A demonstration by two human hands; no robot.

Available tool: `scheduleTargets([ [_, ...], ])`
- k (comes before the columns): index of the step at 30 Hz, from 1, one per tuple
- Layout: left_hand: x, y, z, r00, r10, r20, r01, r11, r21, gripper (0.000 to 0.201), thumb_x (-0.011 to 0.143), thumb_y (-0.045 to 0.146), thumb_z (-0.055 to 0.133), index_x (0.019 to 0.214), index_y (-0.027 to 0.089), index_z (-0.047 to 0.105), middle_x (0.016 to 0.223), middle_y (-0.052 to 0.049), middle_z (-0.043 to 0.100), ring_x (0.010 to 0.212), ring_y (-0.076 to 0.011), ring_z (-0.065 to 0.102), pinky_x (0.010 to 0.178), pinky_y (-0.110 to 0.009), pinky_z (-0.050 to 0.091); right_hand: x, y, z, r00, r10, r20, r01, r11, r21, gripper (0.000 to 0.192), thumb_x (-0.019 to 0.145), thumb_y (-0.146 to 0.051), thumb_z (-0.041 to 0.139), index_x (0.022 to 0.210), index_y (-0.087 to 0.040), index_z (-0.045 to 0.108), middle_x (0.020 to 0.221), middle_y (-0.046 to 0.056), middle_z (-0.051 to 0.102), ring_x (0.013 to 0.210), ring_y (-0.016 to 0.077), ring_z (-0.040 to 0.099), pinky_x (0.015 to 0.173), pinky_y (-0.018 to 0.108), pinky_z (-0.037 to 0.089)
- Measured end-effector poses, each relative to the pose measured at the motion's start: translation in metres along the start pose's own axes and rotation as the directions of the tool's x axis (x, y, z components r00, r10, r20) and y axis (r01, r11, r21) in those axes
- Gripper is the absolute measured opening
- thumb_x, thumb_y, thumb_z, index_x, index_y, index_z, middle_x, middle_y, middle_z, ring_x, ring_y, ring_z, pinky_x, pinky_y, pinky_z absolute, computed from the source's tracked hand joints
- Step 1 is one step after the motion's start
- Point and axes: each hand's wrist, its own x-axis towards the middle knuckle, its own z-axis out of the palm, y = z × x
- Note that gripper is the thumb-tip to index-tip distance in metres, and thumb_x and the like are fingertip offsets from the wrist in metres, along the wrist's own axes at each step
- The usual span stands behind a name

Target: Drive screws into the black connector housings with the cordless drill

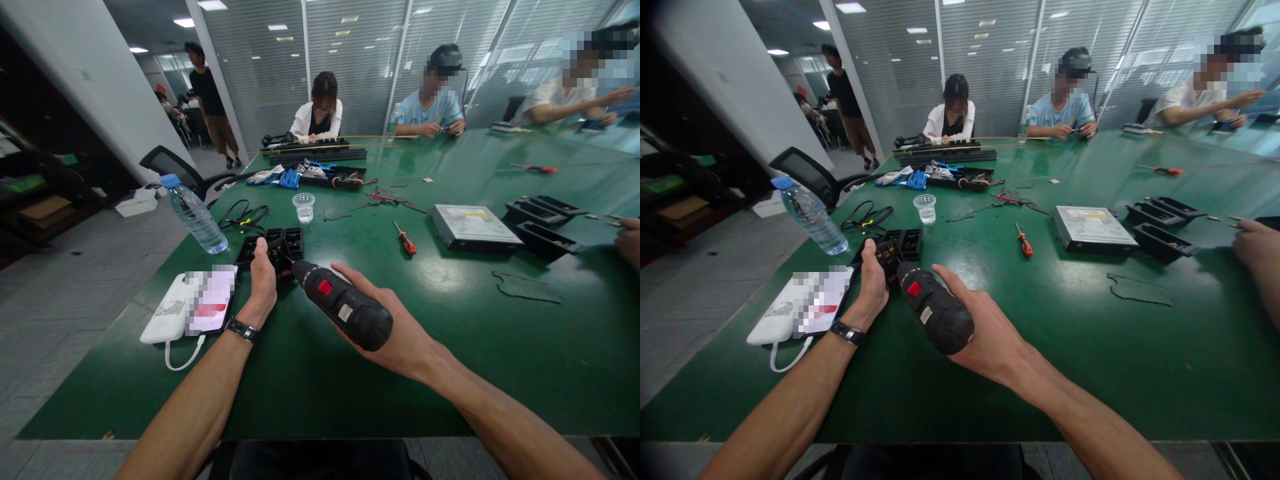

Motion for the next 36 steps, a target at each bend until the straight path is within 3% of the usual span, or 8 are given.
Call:
scheduleTargets([
  [4, -0.0035, 0.0055, 0.0032, 0.999, -0.036, 0.004, 0.036, 0.999, -0.033, 0.072, 0.096, 0.091, 0.068, 0.113, 0.022, 0.076, 0.104, -0.01, 0.083, 0.094, -0.0275, 0.085, 0.08, -0.036, 0.073, -0.0008, 0.0033, 0.0002, 0.999, -0.035, 0.007, 0.036, 0.999, -0.03, 0.103, 0.084, -0.011, 0.078, 0.178, -0.028, 0.042, 0.114, 0.004, 0.088, 0.084, 0.0219, 0.079, 0.074, 0.034, 0.057],
  [11, -0.0043, 0.0081, 0.0054, 0.999, -0.037, -0.017, 0.037, 0.999, -0.038, 0.071, 0.095, 0.092, 0.067, 0.11, 0.023, 0.075, 0.108, -0.011, 0.084, 0.1, -0.0286, 0.085, 0.081, -0.036, 0.073, 0.0002, 0.0053, 0.0011, 1.0, -0.028, 0.004, 0.028, 1.0, -0.009, 0.108, 0.083, -0.011, 0.079, 0.182, -0.03, 0.04, 0.12, 0.004, 0.089, 0.088, 0.0224, 0.079, 0.078, 0.035, 0.058],
  [16, -0.0062, 0.0091, 0.0039, 0.996, -0.082, -0.017, 0.082, 0.997, -0.01, 0.071, 0.097, 0.091, 0.065, 0.106, 0.022, 0.077, 0.098, -0.011, 0.084, 0.096, -0.0301, 0.085, 0.08, -0.038, 0.073, 0.0004, 0.0012, 0.0007, 1.0, 0.009, 0.002, -0.009, 1.0, -0.011, 0.105, 0.084, -0.013, 0.079, 0.182, -0.026, 0.043, 0.116, 0.007, 0.089, 0.087, 0.0243, 0.08, 0.077, 0.036, 0.061],
  [20, -0.0038, 0.0058, 0.0006, 0.997, -0.057, -0.044, 0.057, 0.998, -0.009, 0.065, 0.1, 0.083, 0.068, 0.115, 0.021, 0.08, 0.11, -0.012, 0.087, 0.109, -0.0307, 0.085, 0.09, -0.038, 0.073, 0.0004, 0.0031, 0.0029, 0.999, 0.044, 0.011, -0.044, 0.999, 0.009, 0.106, 0.084, -0.008, 0.075, 0.183, -0.028, 0.042, 0.119, 0.008, 0.09, 0.09, 0.0247, 0.084, 0.08, 0.036, 0.064],
  [23, -0.0018, 0.004, -0.0013, 0.998, -0.063, -0.03, 0.062, 0.998, -0.034, 0.063, 0.102, 0.08, 0.069, 0.12, 0.021, 0.08, 0.108, -0.013, 0.087, 0.118, -0.0337, 0.085, 0.091, -0.04, 0.073, 0.0003, 0.006, 0.0047, 0.999, 0.039, 0.013, -0.039, 0.999, 0.022, 0.106, 0.085, -0.005, 0.073, 0.183, -0.029, 0.041, 0.121, 0.008, 0.091, 0.094, 0.0252, 0.085, 0.082, 0.037, 0.064],
  [29, -0.0058, 0.0084, 0.0007, 0.998, -0.053, -0.017, 0.053, 0.998, -0.018, 0.066, 0.101, 0.085, 0.066, 0.111, 0.021, 0.08, 0.113, -0.014, 0.087, 0.111, -0.0323, 0.086, 0.088, -0.041, 0.073, 0.0004, 0.0044, 0.0041, 1.0, 0.024, 0.001, -0.024, 0.999, 0.026, 0.102, 0.087, -0.008, 0.075, 0.182, -0.025, 0.042, 0.112, 0.006, 0.091, 0.085, 0.0242, 0.083, 0.078, 0.037, 0.065],
  [36, -0.0067, 0.0106, 0.0041, 0.999, -0.034, -0.004, 0.034, 0.999, -0.011, 0.065, 0.103, 0.082, 0.066, 0.116, 0.02, 0.081, 0.126, -0.015, 0.087, 0.12, -0.0303, 0.084, 0.094, -0.039, 0.072, 0.0019, 0.0028, 0.0019, 1.0, 0.016, -0.006, -0.016, 1.0, 0.003, 0.101, 0.087, -0.01, 0.076, 0.182, -0.027, 0.044, 0.117, 0.007, 0.09, 0.088, 0.0237, 0.083, 0.079, 0.036, 0.065],
])
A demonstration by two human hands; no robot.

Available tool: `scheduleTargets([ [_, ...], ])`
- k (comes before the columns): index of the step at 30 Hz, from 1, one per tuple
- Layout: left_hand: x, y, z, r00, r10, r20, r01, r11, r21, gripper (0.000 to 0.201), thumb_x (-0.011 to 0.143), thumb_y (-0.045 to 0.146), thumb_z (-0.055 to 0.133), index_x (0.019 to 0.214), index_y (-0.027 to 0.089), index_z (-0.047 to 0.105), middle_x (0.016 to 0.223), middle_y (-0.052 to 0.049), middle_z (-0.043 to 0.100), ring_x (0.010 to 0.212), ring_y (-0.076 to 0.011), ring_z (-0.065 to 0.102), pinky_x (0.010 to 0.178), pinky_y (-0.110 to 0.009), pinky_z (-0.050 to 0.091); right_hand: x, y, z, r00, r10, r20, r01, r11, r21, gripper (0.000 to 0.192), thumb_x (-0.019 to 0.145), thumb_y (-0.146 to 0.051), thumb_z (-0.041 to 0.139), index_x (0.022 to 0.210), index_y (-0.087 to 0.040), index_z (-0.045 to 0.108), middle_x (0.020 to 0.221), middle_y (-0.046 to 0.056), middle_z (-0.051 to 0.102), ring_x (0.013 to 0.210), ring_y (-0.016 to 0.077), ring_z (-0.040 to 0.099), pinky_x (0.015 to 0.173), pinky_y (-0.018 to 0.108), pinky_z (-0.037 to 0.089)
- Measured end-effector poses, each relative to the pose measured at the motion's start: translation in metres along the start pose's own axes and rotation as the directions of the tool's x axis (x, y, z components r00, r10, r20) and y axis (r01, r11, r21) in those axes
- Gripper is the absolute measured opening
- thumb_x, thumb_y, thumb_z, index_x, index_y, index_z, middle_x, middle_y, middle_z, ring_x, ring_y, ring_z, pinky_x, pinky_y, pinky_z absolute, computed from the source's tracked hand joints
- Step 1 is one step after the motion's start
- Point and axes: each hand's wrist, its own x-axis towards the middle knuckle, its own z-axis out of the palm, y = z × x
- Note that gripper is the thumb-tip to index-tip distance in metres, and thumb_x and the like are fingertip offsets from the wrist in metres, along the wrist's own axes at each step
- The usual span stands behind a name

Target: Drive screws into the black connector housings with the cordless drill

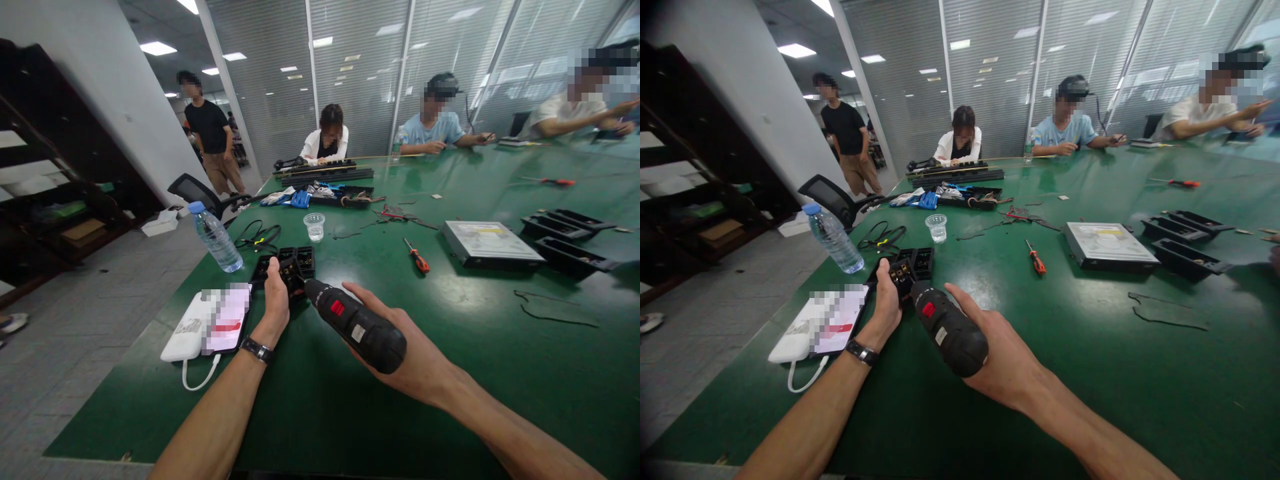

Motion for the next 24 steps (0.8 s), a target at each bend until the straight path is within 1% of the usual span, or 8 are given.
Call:
scheduleTargets([
  [3, 0.0007, -0.0004, -0.0015, 1.0, -0.005, -0.004, 0.005, 1.0, 0.003, 0.064, 0.103, 0.081, 0.065, 0.117, 0.021, 0.079, 0.122, -0.014, 0.087, 0.113, -0.0291, 0.085, 0.091, -0.038, 0.072, 0.0008, -0.0003, 0.0002, 1.0, 0.021, 0.001, -0.021, 1.0, 0.002, 0.1, 0.087, -0.012, 0.076, 0.181, -0.024, 0.045, 0.105, 0.005, 0.089, 0.08, 0.0234, 0.08, 0.074, 0.036, 0.062],
  [5, 0.0005, 0.0001, -0.0024, 1.0, -0.01, -0.002, 0.01, 1.0, 0.003, 0.064, 0.103, 0.082, 0.063, 0.116, 0.021, 0.077, 0.116, -0.012, 0.086, 0.107, -0.0286, 0.085, 0.087, -0.038, 0.072, 0.0011, -0.0001, 0.0005, 0.999, 0.033, 0.0, -0.033, 0.999, -0.002, 0.101, 0.086, -0.012, 0.076, 0.181, -0.023, 0.045, 0.102, 0.005, 0.089, 0.077, 0.0231, 0.077, 0.073, 0.036, 0.06],
  [8, -0.0005, 0.0024, -0.0028, 0.999, -0.042, 0.026, 0.041, 0.999, 0.025, 0.07, 0.1, 0.089, 0.059, 0.112, 0.021, 0.074, 0.104, -0.011, 0.084, 0.099, -0.0297, 0.085, 0.079, -0.039, 0.072, 0.0011, -0.0004, -0.0001, 1.0, 0.021, -0.001, -0.021, 1.0, -0.023, 0.103, 0.085, -0.014, 0.077, 0.182, -0.022, 0.044, 0.112, 0.009, 0.09, 0.085, 0.0246, 0.079, 0.078, 0.037, 0.061],
  [11, -0.0016, 0.0049, -0.002, 0.997, -0.069, 0.047, 0.067, 0.997, 0.045, 0.074, 0.096, 0.094, 0.059, 0.108, 0.022, 0.072, 0.1, -0.011, 0.082, 0.097, -0.0305, 0.085, 0.077, -0.039, 0.072, 0.0012, -0.003, -0.002, 1.0, 0.012, 0.019, -0.011, 0.999, -0.04, 0.107, 0.082, -0.014, 0.078, 0.183, -0.021, 0.043, 0.119, 0.012, 0.09, 0.091, 0.0268, 0.082, 0.081, 0.038, 0.061],
  [13, -0.0021, 0.0058, -0.0011, 0.997, -0.064, 0.042, 0.063, 0.997, 0.044, 0.074, 0.095, 0.095, 0.059, 0.106, 0.022, 0.072, 0.1, -0.011, 0.082, 0.097, -0.0298, 0.084, 0.077, -0.039, 0.072, 0.0013, -0.0048, -0.003, 0.999, 0.019, 0.035, -0.018, 0.999, -0.04, 0.109, 0.081, -0.014, 0.076, 0.184, -0.02, 0.042, 0.116, 0.012, 0.09, 0.09, 0.0275, 0.082, 0.079, 0.037, 0.06],
  [17, -0.0018, 0.0053, 0.0008, 0.997, -0.075, -0.009, 0.076, 0.996, 0.05, 0.073, 0.094, 0.093, 0.06, 0.105, 0.022, 0.072, 0.1, -0.011, 0.082, 0.097, -0.0293, 0.084, 0.078, -0.038, 0.072, 0.0011, -0.0051, -0.0028, 0.999, 0.031, 0.029, -0.03, 0.999, -0.032, 0.106, 0.084, -0.016, 0.077, 0.184, -0.02, 0.042, 0.114, 0.012, 0.09, 0.089, 0.0273, 0.082, 0.078, 0.037, 0.06],
  [22, 0.0006, 0.001, 0.0014, 1.0, -0.023, -0.021, 0.023, 1.0, 0.019, 0.065, 0.101, 0.085, 0.061, 0.11, 0.023, 0.076, 0.112, -0.012, 0.085, 0.11, -0.0297, 0.085, 0.085, -0.036, 0.072, 0.0012, -0.0028, -0.0006, 0.999, 0.026, 0.019, -0.026, 1.0, -0.012, 0.103, 0.086, -0.013, 0.075, 0.182, -0.024, 0.042, 0.109, 0.007, 0.09, 0.085, 0.0257, 0.08, 0.078, 0.038, 0.061],
  [24, 0.0014, -0.001, 0.0008, 1.0, -0.014, -0.016, 0.014, 1.0, 0.007, 0.062, 0.104, 0.083, 0.06, 0.111, 0.023, 0.077, 0.113, -0.013, 0.085, 0.113, -0.0303, 0.085, 0.086, -0.037, 0.072, 0.0009, -0.0016, -0.0002, 0.999, 0.026, 0.024, -0.026, 1.0, 0.009, 0.101, 0.087, -0.011, 0.075, 0.181, -0.026, 0.043, 0.11, 0.005, 0.09, 0.084, 0.0249, 0.081, 0.079, 0.038, 0.063],
])
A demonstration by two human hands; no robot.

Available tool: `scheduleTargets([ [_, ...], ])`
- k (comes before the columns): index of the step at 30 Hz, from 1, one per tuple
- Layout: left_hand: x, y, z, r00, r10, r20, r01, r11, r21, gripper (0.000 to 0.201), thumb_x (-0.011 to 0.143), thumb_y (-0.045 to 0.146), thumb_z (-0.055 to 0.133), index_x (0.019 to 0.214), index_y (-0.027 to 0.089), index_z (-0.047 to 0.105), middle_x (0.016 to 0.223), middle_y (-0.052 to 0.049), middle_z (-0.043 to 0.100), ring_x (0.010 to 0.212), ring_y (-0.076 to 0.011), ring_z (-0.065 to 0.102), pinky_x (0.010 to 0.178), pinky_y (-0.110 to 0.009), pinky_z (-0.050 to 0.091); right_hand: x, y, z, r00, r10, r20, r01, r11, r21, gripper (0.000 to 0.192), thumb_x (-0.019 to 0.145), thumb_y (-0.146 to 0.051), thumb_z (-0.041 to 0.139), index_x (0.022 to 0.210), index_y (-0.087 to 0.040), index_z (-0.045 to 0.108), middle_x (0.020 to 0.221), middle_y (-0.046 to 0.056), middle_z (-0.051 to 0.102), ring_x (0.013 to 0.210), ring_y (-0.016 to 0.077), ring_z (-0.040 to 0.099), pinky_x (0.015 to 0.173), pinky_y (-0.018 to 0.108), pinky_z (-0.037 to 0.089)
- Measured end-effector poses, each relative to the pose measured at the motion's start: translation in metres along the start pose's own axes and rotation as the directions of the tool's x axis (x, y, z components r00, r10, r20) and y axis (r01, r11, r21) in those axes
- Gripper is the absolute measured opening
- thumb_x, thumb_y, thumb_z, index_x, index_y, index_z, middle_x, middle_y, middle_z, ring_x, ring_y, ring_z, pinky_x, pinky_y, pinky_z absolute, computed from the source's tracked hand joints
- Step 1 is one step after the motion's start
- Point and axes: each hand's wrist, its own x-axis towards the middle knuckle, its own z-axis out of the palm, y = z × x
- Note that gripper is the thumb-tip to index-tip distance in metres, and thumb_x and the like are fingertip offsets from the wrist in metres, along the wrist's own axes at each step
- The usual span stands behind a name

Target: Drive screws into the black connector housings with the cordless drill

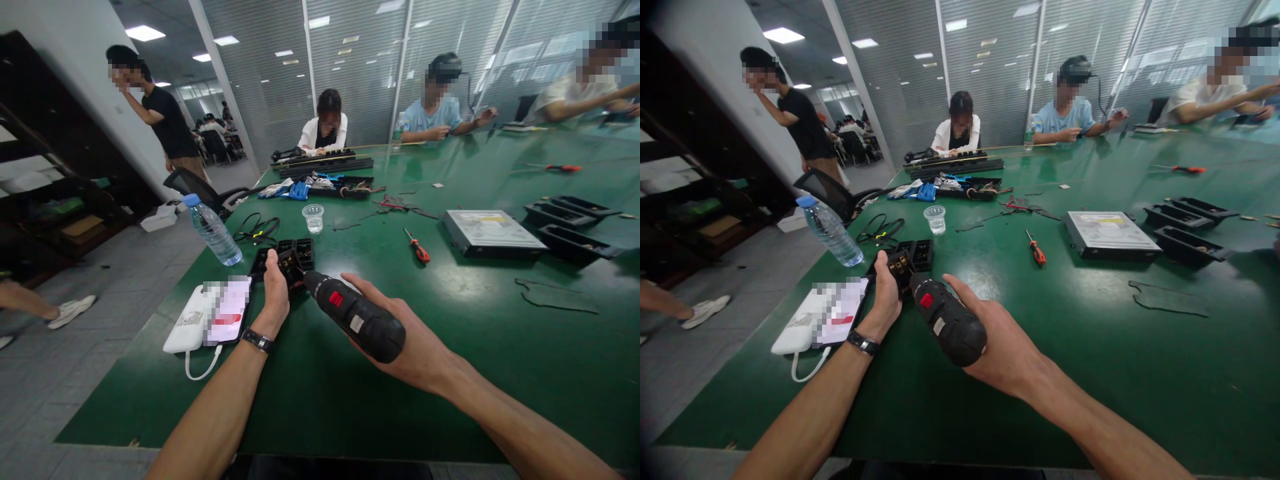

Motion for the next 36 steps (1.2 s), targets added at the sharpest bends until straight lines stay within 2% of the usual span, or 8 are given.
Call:
scheduleTargets([
  [6, 0.001, -0.004, -0.002, 1.0, 0.021, 0.014, -0.021, 0.999, -0.024, 0.064, 0.104, 0.083, 0.063, 0.111, 0.022, 0.079, 0.113, -0.014, 0.086, 0.112, -0.0334, 0.086, 0.09, -0.041, 0.073, -0.003, 0.006, -0.002, 1.0, -0.012, 0.023, 0.011, 1.0, 0.015, 0.105, 0.089, -0.009, 0.075, 0.184, -0.033, 0.037, 0.118, 0.006, 0.09, 0.092, 0.0266, 0.085, 0.087, 0.042, 0.069],
  [12, 0.0, -0.005, -0.003, 0.999, 0.037, 0.027, -0.037, 0.999, -0.005, 0.067, 0.104, 0.086, 0.063, 0.104, 0.02, 0.079, 0.102, -0.013, 0.085, 0.112, -0.0347, 0.085, 0.092, -0.042, 0.073, -0.002, 0.003, -0.004, 1.0, 0.011, 0.013, -0.01, 0.999, -0.04, 0.104, 0.088, -0.009, 0.075, 0.184, -0.027, 0.04, 0.123, 0.01, 0.09, 0.099, 0.0299, 0.087, 0.085, 0.043, 0.072],
  [16, 0.001, -0.005, -0.002, 0.996, 0.084, 0.002, -0.084, 0.996, -0.014, 0.06, 0.107, 0.077, 0.066, 0.113, 0.02, 0.081, 0.109, -0.011, 0.086, 0.123, -0.0329, 0.082, 0.102, -0.039, 0.07, -0.002, 0.001, -0.004, 1.0, 0.002, -0.004, -0.003, 0.998, -0.061, 0.099, 0.089, -0.012, 0.076, 0.181, -0.026, 0.044, 0.128, 0.012, 0.09, 0.11, 0.0323, 0.088, 0.087, 0.042, 0.073],
  [20, 0.001, -0.005, -0.003, 0.996, 0.084, 0.01, -0.084, 0.996, -0.004, 0.057, 0.11, 0.074, 0.065, 0.11, 0.02, 0.081, 0.11, -0.011, 0.086, 0.127, -0.0328, 0.08, 0.108, -0.042, 0.067, -0.002, 0.002, -0.005, 1.0, -0.011, -0.011, 0.01, 0.996, -0.085, 0.098, 0.091, -0.013, 0.077, 0.182, -0.027, 0.043, 0.135, 0.013, 0.088, 0.116, 0.0336, 0.087, 0.087, 0.041, 0.073],
  [28, -0.001, -0.004, -0.003, 0.995, 0.095, 0.015, -0.095, 0.995, -0.025, 0.066, 0.106, 0.079, 0.068, 0.118, 0.016, 0.082, 0.107, -0.013, 0.086, 0.119, -0.034, 0.083, 0.098, -0.038, 0.069, -0.001, -0.006, -0.005, 0.999, 0.003, -0.032, -0.005, 0.997, -0.076, 0.088, 0.094, -0.018, 0.078, 0.177, -0.022, 0.049, 0.135, 0.015, 0.088, 0.124, 0.0359, 0.086, 0.088, 0.042, 0.073],
  [32, -0.001, -0.004, -0.003, 0.996, 0.086, 0.017, -0.085, 0.996, -0.02, 0.07, 0.104, 0.083, 0.067, 0.118, 0.016, 0.081, 0.107, -0.014, 0.086, 0.12, -0.0349, 0.083, 0.097, -0.038, 0.07, -0.001, -0.005, -0.005, 1.0, -0.003, -0.03, 0.0, 0.995, -0.101, 0.091, 0.094, -0.019, 0.078, 0.18, -0.023, 0.047, 0.137, 0.015, 0.087, 0.121, 0.0349, 0.086, 0.092, 0.044, 0.073],
  [36, -0.001, -0.002, -0.002, 0.997, 0.079, 0.018, -0.079, 0.997, 0.011, 0.073, 0.101, 0.088, 0.066, 0.114, 0.018, 0.081, 0.106, -0.013, 0.086, 0.124, -0.0351, 0.082, 0.098, -0.037, 0.07, -0.002, -0.002, -0.004, 1.0, -0.018, -0.025, 0.016, 0.996, -0.091, 0.094, 0.094, -0.018, 0.078, 0.181, -0.025, 0.045, 0.129, 0.011, 0.089, 0.103, 0.0294, 0.086, 0.086, 0.04, 0.071],
])
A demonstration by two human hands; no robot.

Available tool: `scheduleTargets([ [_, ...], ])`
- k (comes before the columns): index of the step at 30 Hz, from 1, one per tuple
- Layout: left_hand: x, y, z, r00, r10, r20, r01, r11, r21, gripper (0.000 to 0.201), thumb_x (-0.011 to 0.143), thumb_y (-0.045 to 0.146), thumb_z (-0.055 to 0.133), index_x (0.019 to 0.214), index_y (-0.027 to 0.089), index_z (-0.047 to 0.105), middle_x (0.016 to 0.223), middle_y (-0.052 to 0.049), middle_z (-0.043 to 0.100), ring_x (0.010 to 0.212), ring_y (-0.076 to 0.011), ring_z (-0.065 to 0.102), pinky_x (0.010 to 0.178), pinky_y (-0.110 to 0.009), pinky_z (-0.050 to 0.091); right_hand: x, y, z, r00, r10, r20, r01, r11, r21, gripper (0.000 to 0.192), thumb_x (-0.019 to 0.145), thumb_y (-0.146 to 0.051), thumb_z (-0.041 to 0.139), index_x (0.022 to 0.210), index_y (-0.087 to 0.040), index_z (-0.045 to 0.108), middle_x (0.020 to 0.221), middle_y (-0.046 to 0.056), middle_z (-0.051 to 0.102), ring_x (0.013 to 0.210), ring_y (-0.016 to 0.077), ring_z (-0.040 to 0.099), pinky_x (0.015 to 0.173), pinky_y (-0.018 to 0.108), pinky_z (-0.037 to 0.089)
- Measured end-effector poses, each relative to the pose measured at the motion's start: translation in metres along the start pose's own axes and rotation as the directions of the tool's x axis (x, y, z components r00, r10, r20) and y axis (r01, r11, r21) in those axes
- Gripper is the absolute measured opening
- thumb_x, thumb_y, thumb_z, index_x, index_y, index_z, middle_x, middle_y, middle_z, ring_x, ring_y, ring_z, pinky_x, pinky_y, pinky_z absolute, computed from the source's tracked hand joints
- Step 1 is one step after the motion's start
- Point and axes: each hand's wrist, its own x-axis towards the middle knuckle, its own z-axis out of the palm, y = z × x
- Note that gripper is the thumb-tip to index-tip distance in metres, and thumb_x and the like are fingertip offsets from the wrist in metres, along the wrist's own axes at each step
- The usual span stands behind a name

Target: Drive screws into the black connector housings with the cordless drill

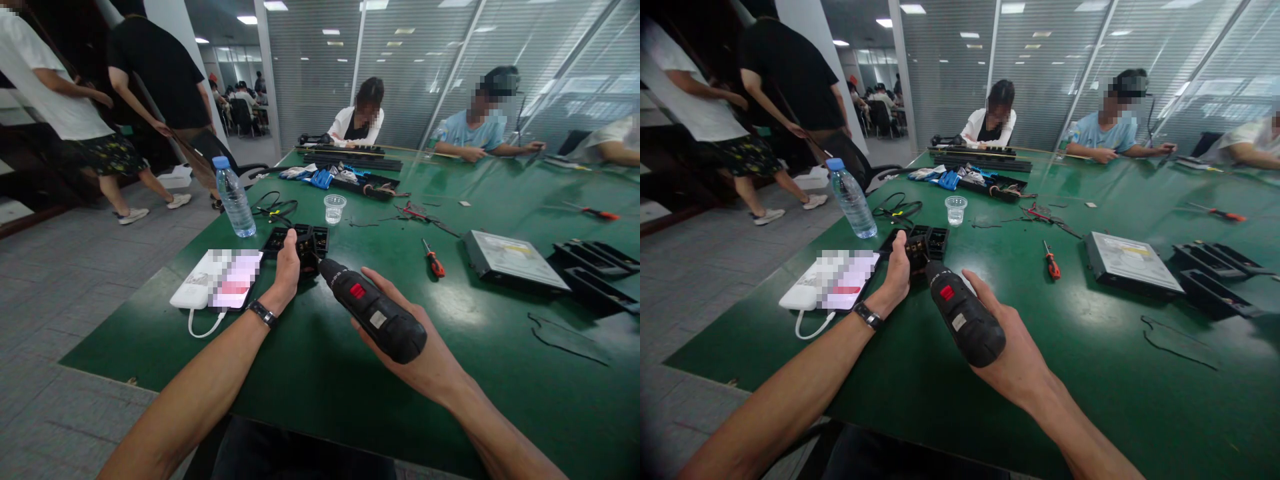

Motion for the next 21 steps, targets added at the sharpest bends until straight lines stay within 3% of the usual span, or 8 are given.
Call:
scheduleTargets([
  [5, 0.0, 0.002, 0.0, 0.998, -0.037, 0.045, 0.037, 0.999, 0.001, 0.072, 0.101, 0.09, 0.061, 0.108, 0.02, 0.079, 0.104, -0.013, 0.085, 0.117, -0.0339, 0.084, 0.097, -0.04, 0.071, -0.001, 0.005, 0.002, 1.0, -0.008, 0.014, 0.008, 1.0, 0.017, 0.097, 0.093, -0.015, 0.076, 0.183, -0.028, 0.042, 0.103, 0.003, 0.088, 0.076, 0.0225, 0.078, 0.075, 0.036, 0.067],
  [13, 0.002, -0.001, 0.0, 0.99, -0.138, 0.017, 0.138, 0.99, -0.029, 0.079, 0.089, 0.1, 0.066, 0.1, 0.023, 0.074, 0.098, -0.013, 0.083, 0.107, -0.0362, 0.086, 0.087, -0.043, 0.074, -0.002, 0.011, 0.003, 0.999, -0.034, 0.023, 0.032, 0.996, 0.081, 0.106, 0.089, -0.007, 0.076, 0.184, -0.034, 0.039, 0.133, 0.008, 0.088, 0.108, 0.0288, 0.086, 0.096, 0.044, 0.071],
  [21, 0.003, -0.001, -0.002, 0.995, -0.098, 0.024, 0.099, 0.994, -0.047, 0.068, 0.101, 0.088, 0.062, 0.112, 0.022, 0.077, 0.113, -0.013, 0.086, 0.114, -0.033, 0.085, 0.093, -0.042, 0.074, -0.001, 0.011, 0.004, 0.999, -0.039, 0.022, 0.036, 0.993, 0.108, 0.108, 0.087, -0.003, 0.077, 0.184, -0.035, 0.039, 0.135, 0.009, 0.089, 0.118, 0.0307, 0.087, 0.107, 0.05, 0.069],
])
